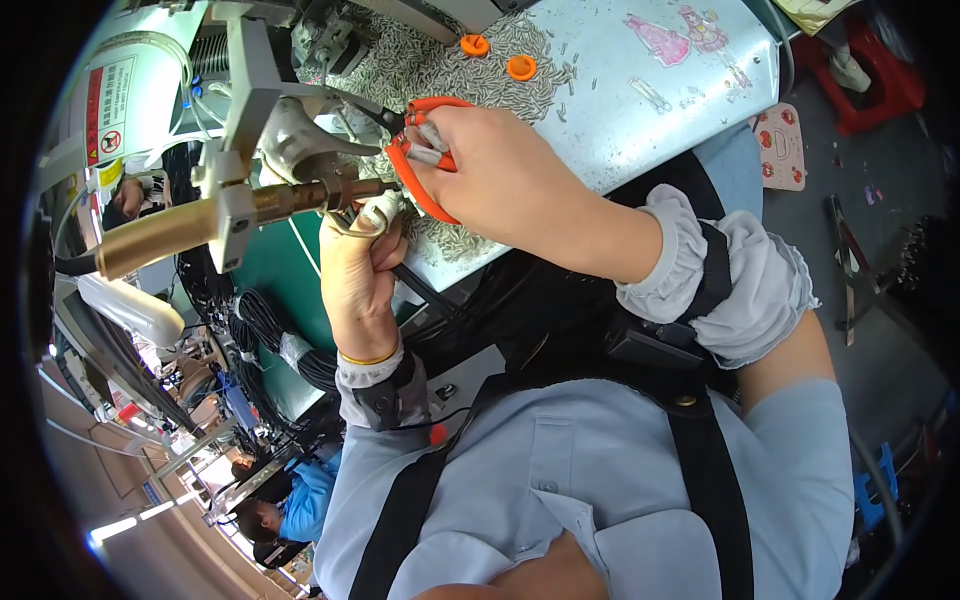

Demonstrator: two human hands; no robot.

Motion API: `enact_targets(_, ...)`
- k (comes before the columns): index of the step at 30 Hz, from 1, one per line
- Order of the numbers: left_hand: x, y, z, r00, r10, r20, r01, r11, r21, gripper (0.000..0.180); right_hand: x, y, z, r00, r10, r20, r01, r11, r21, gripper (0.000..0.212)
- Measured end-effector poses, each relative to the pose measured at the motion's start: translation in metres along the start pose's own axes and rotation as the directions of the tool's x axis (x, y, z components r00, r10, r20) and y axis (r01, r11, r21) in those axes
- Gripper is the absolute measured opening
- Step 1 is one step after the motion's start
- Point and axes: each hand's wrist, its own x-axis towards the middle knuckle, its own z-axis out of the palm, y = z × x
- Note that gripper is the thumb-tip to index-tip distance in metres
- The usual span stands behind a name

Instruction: Manually stripping and trimming wires on electronic components using hand tools on an assembly line.

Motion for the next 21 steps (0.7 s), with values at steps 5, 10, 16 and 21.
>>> enact_targets(5, -0.005, -0.002, -0.002, 0.998, 0.032, -0.045, -0.030, 0.999, 0.041, 0.019, -0.003, 0.001, 0.004, 0.999, -0.031, -0.028, 0.031, 0.999, -0.016, 0.015)
enact_targets(10, -0.022, -0.007, 0.003, 1.000, 0.021, 0.017, -0.020, 0.997, -0.072, 0.015, -0.020, -0.005, -0.003, 0.998, 0.039, 0.045, -0.041, 0.998, 0.040, 0.015)
enact_targets(16, -0.054, -0.021, 0.023, 0.980, 0.102, -0.173, -0.096, 0.995, 0.041, 0.014, -0.038, -0.018, -0.008, 1.000, -0.014, 0.020, 0.015, 0.999, -0.032, 0.015)
enact_targets(21, -0.065, -0.037, 0.024, 0.911, 0.408, 0.057, -0.397, 0.834, 0.384, 0.016, -0.054, -0.026, 0.001, 0.848, -0.528, 0.041, 0.487, 0.747, -0.452, 0.015)
